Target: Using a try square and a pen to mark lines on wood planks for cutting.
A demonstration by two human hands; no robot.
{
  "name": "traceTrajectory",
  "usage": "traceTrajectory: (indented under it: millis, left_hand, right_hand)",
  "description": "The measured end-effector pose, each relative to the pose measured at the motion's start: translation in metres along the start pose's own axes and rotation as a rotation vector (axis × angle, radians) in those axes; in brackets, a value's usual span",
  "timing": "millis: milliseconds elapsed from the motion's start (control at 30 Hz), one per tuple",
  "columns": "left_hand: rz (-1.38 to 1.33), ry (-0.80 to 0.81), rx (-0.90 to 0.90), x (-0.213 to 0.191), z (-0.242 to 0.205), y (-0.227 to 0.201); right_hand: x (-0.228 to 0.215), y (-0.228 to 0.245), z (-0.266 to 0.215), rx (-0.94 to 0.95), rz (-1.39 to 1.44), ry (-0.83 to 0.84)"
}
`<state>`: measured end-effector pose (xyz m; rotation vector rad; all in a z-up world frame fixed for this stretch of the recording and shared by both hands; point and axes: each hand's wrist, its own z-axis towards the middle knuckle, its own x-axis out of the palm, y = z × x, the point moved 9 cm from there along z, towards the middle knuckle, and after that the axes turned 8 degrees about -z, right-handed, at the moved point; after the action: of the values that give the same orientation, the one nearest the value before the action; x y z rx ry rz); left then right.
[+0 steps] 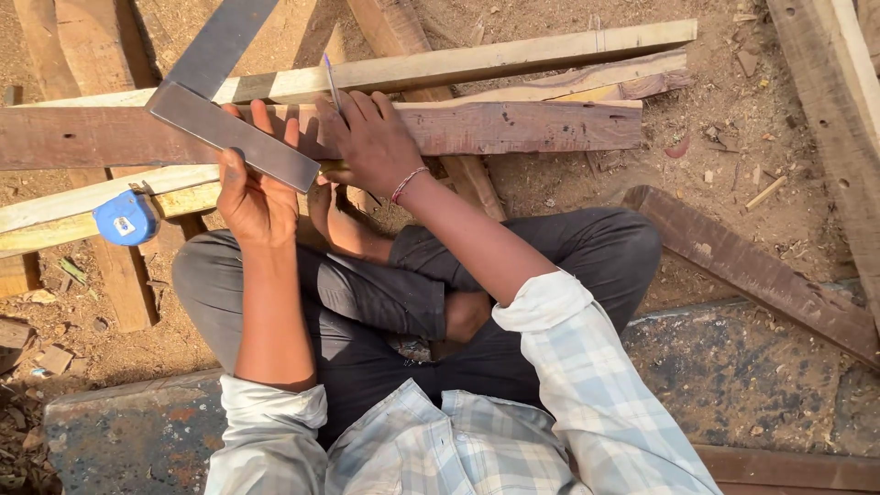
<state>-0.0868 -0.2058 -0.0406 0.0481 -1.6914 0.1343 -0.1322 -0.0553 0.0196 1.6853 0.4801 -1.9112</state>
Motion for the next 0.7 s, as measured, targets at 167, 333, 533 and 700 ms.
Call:
traceTrajectory:
  millis: [167, 333, 533, 700]
  left_hand:
    - [0.039, -0.002, 0.016, 0.000, -0.001, 0.001]
    - [0.124, 0.089, 0.024, 0.019, -0.009, -0.002]
    - [0.254, 0.199, 0.027, 0.080, -0.028, 0.002]
    - [0.568, 0.220, 0.041, 0.102, -0.036, 0.010]
  right_hand:
    - [0.007, -0.023, -0.017, -0.109, -0.002, 0.017]
    - [-0.029, -0.116, -0.092, -0.214, -0.048, -0.077]
    - [-0.091, -0.325, -0.261, 0.002, -0.364, 0.332]
    - [-0.100, -0.491, -0.398, 0.319, -0.822, 0.539]
